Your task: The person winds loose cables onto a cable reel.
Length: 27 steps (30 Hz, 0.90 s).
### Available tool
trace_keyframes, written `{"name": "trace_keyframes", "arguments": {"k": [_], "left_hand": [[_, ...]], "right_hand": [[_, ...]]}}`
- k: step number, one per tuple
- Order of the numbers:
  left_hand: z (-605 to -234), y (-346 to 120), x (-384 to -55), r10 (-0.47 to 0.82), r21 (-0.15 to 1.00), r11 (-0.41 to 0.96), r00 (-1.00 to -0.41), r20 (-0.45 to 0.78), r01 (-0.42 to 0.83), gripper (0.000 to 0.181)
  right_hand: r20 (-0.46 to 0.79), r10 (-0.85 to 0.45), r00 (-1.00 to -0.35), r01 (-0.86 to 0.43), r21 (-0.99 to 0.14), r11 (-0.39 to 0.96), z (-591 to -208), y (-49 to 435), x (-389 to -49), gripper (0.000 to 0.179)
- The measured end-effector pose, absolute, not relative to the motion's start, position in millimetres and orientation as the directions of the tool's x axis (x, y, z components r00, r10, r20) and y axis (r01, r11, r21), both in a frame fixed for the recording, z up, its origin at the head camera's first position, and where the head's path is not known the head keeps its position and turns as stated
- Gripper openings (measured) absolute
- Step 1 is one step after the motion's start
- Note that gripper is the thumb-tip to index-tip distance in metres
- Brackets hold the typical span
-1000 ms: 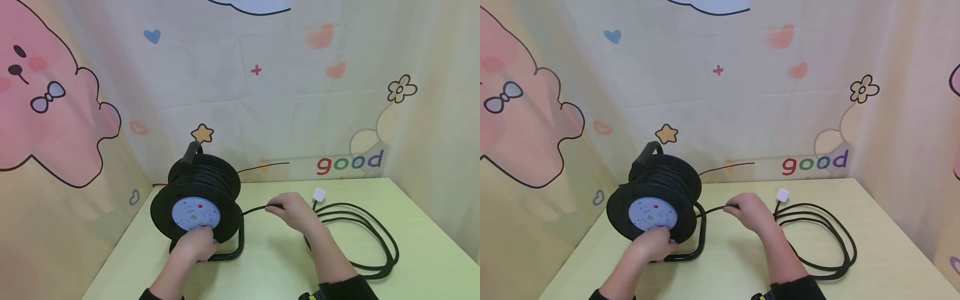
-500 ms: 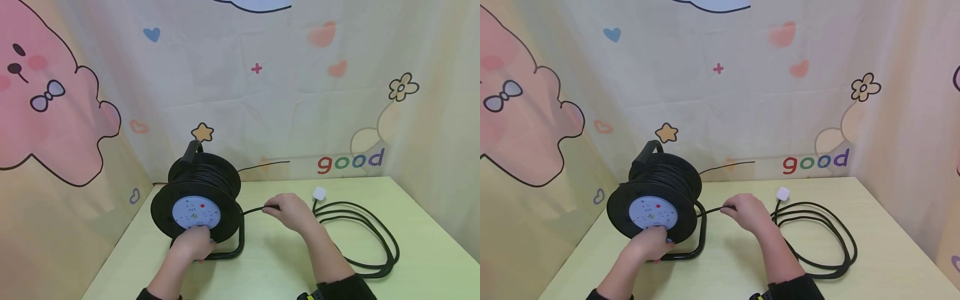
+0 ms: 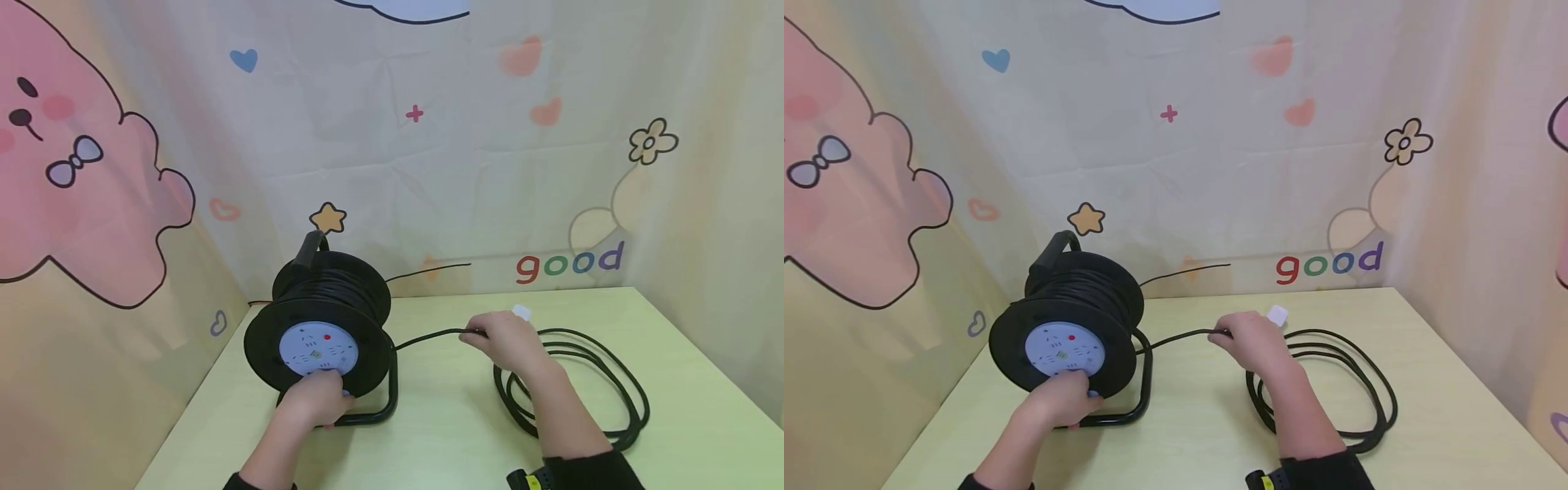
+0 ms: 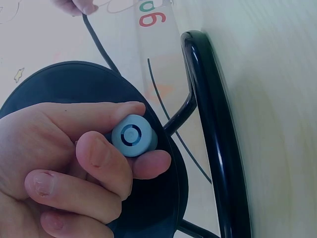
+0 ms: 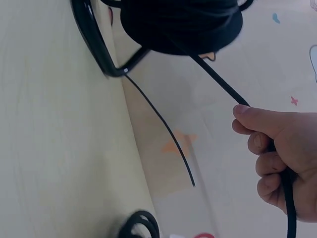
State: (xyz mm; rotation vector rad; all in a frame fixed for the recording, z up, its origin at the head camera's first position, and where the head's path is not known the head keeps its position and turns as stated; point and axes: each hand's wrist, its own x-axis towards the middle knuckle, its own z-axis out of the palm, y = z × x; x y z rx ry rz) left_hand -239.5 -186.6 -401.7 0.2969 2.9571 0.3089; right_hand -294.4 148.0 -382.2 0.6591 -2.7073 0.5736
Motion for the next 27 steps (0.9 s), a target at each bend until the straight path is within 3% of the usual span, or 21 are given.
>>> {"name": "trace_keyframes", "arguments": {"k": [16,27], "left_hand": [[-401.1,-186.5,-237.5,0.216,0.221,0.958,-0.967,-0.137,0.183,0.028],[-402.9,-187.8,-240.1,0.218,0.202,0.961,-0.968,-0.123,0.190,0.031]], "right_hand": [[0.302,-0.197,-0.933,-0.344,-0.584,0.735,-381.8,261.7,-287.7,0.024],[0.347,-0.174,-0.921,-0.354,-0.564,0.746,-380.2,260.3,-287.8,0.024]]}}
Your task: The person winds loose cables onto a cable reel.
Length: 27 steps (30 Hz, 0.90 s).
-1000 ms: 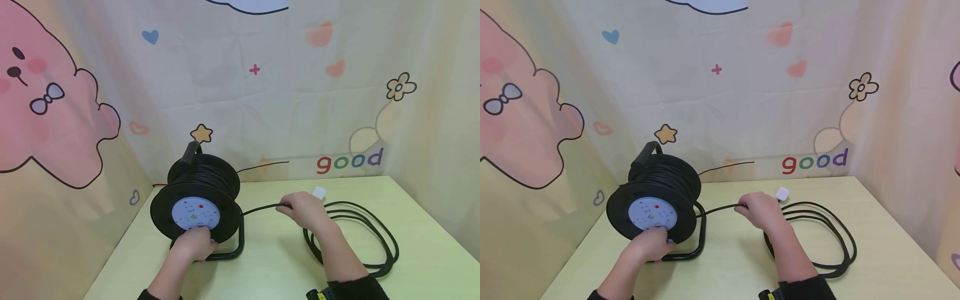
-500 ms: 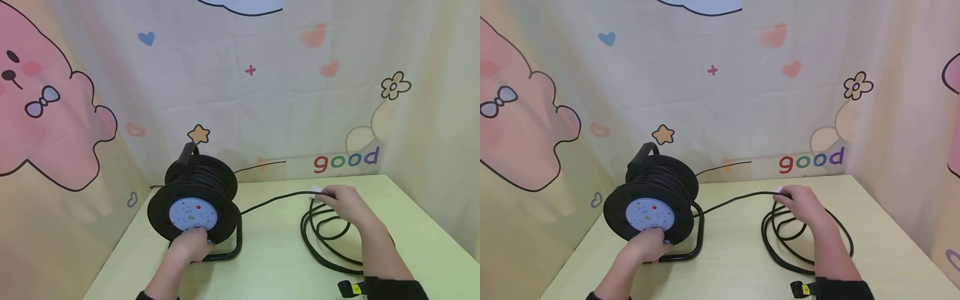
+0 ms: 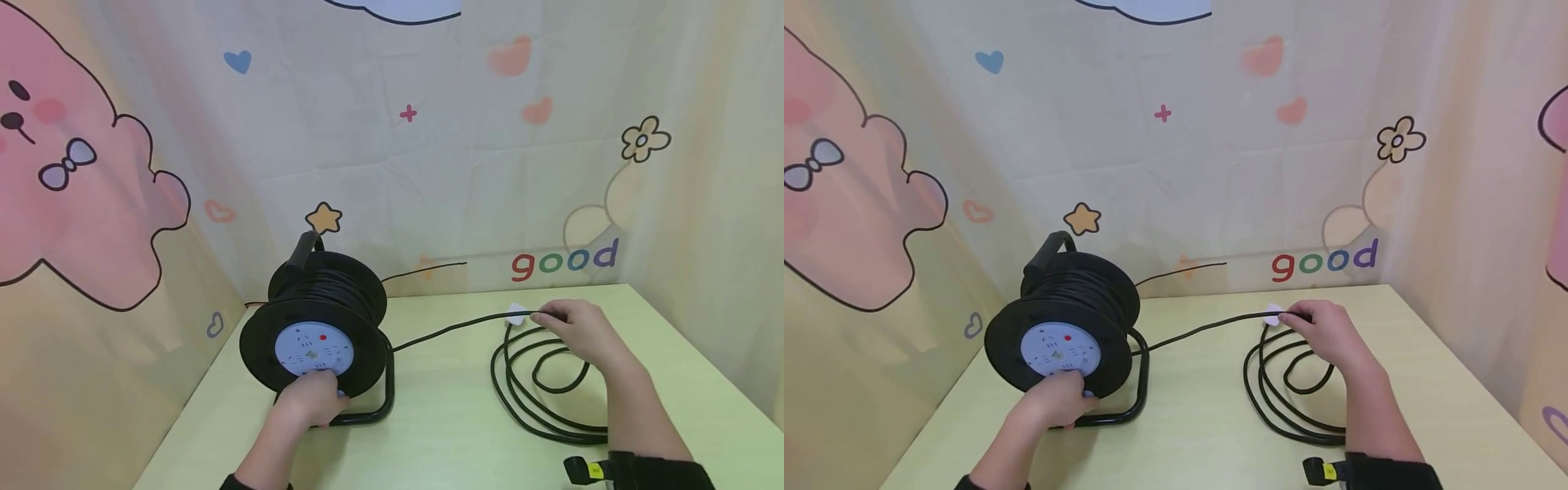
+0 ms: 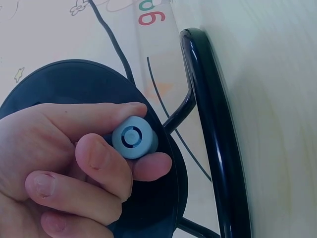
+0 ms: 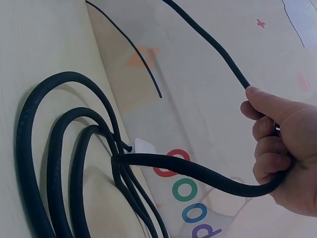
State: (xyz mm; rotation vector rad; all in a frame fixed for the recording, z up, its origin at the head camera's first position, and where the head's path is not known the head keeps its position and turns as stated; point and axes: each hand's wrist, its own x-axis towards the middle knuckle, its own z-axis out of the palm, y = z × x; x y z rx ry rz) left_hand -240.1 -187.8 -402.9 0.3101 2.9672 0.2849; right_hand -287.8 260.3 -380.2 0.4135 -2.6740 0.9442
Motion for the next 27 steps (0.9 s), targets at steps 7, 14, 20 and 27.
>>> {"name": "trace_keyframes", "arguments": {"k": [7,14,20,27], "left_hand": [[-402.3,-187.9,-239.5,0.209,0.157,0.969,-0.971,-0.116,0.190,0.032],[-401.9,-191.5,-237.6,0.172,0.121,0.980,-0.978,-0.116,0.158,0.030],[-404.4,-199.8,-235.7,0.126,0.153,0.983,-0.981,-0.145,0.103,0.027],[-405.9,-214.1,-237.3,0.078,0.170,0.984,-0.987,-0.142,0.053,0.028]], "right_hand": [[0.375,-0.170,-0.911,-0.366,-0.549,0.751,-378.6,255.0,-286.4,0.025],[0.395,-0.174,-0.902,-0.388,-0.564,0.729,-381.1,245.5,-288.4,0.020],[0.391,-0.189,-0.901,-0.400,-0.577,0.712,-382.2,237.2,-288.8,0.021],[0.405,-0.209,-0.890,-0.422,-0.561,0.712,-381.5,225.7,-288.6,0.016]]}}
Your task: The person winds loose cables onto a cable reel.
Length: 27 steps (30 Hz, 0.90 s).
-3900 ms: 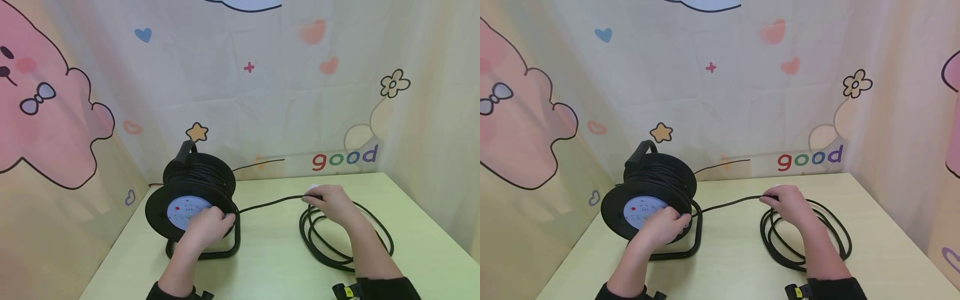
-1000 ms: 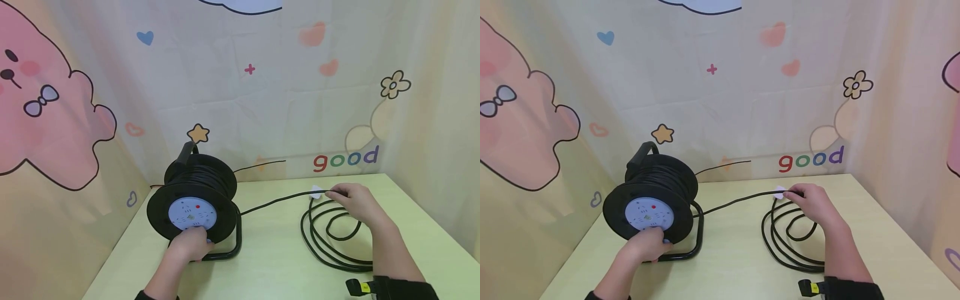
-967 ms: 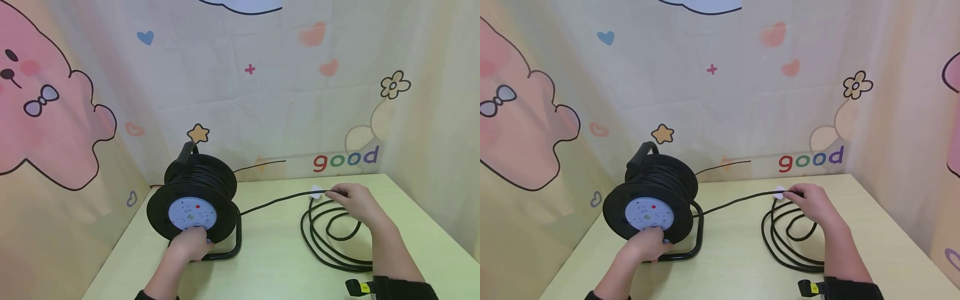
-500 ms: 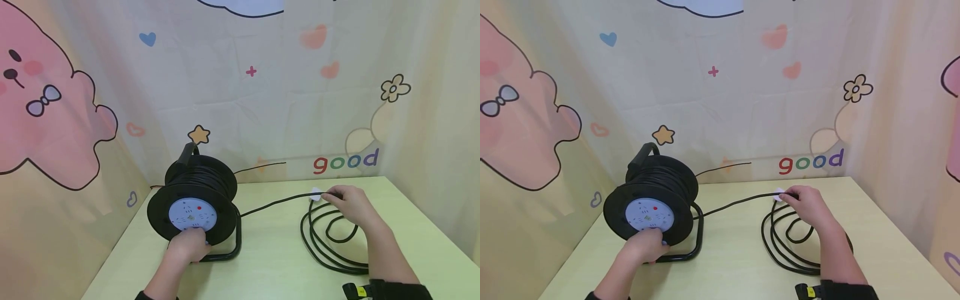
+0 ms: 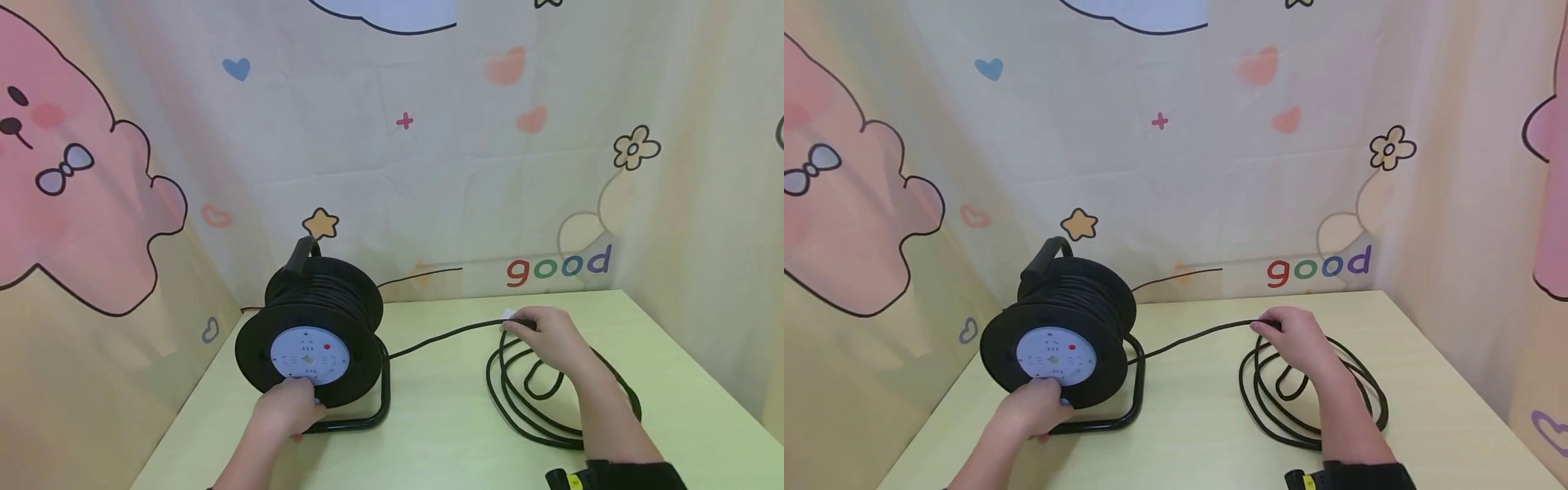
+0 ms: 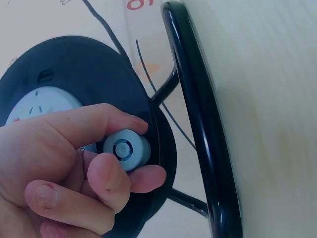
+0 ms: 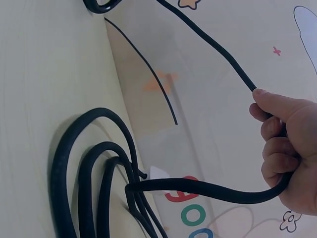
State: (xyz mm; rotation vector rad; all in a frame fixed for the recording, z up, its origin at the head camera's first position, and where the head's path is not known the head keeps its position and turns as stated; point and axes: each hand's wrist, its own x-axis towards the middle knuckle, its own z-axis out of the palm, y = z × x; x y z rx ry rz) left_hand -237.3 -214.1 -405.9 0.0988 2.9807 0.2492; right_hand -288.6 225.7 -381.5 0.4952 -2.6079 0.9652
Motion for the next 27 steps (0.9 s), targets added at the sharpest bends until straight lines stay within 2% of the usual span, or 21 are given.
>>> {"name": "trace_keyframes", "arguments": {"k": [9,27], "left_hand": [[-395.9,-238.7,-230.5,0.038,0.229,0.973,-0.993,-0.111,0.012,0.022],[-368.7,-279.4,-225.8,-0.042,0.335,0.940,-0.998,-0.056,-0.058,0.025]], "right_hand": [[0.408,-0.232,-0.883,-0.443,-0.559,0.701,-383.4,199.4,-290.3,0.013],[0.428,-0.310,-0.849,-0.523,-0.592,0.614,-387.8,152.0,-291.6,0.005]]}}
